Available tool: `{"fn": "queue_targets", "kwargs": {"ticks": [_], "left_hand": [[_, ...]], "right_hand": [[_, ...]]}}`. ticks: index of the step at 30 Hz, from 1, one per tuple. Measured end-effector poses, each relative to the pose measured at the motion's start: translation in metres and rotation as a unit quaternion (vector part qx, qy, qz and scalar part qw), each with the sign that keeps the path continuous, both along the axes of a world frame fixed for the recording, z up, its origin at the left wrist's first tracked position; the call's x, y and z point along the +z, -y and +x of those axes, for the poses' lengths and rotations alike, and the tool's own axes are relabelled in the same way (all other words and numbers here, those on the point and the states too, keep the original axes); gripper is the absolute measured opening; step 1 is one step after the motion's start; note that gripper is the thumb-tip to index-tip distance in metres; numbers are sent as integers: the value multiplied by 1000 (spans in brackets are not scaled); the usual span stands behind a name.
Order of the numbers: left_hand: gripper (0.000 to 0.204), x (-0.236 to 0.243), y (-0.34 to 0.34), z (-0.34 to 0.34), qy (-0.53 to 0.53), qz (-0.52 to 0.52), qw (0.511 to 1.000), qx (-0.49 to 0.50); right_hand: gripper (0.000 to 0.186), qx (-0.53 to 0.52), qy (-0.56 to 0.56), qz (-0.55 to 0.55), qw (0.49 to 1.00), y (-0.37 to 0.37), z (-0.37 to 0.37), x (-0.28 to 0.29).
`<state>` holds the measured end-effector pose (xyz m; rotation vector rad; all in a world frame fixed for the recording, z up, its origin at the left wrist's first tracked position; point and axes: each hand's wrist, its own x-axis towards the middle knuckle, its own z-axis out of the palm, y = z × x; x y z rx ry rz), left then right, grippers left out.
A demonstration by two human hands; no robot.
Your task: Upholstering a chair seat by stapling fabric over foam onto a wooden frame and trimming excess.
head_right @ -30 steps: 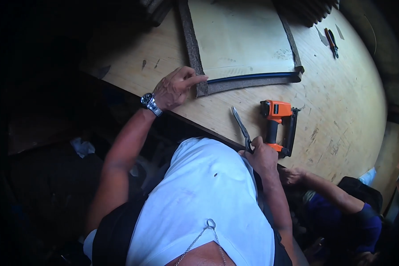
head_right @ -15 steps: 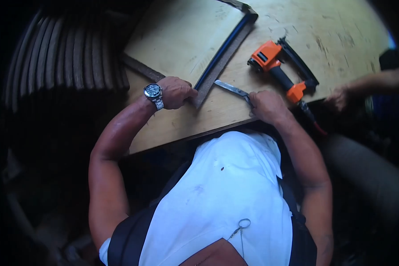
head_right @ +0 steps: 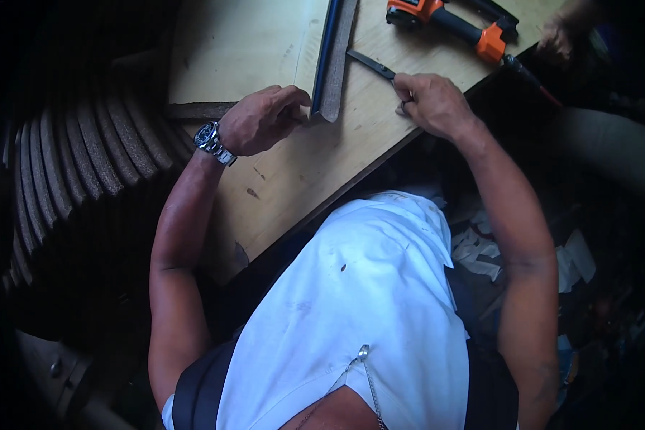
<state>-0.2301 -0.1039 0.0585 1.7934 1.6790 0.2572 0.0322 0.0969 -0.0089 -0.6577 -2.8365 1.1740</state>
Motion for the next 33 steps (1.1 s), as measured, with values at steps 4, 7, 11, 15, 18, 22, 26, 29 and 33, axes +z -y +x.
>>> {"fn": "queue_targets", "kwargs": {"ticks": [4,7,11,15,18,22,26,29,33], "left_hand": [[20,-3,12,5,-12,64,998,-22],[17,-6,9,3,-30,72,997,-26],[13,-15,-3,-4,96,-78,984,127],[15,-22,-1,-4,115,-78,979,148],[15,-24,3,-1,120,-45,979,156],[14,-29,9,1,150,-18,970,189],[15,-37,17,-5,225,1,953,204],[17,-45,20,-7,285,-5,933,219],[14,-48,21,-6,233,18,946,223]], "right_hand": [[25,60,36,6,998,-10,-5,8],[23,106,85,19,991,-15,-13,17],[19,158,148,-23,976,-26,-25,19],[19,179,182,-51,966,-23,-29,27],[21,124,149,-59,979,12,-35,36],[22,22,-2,-131,991,76,-53,27],[12,18,-87,-84,993,82,-69,5],[11,51,-138,53,988,75,-70,-1],[9,129,-167,154,965,57,-87,4]]}}
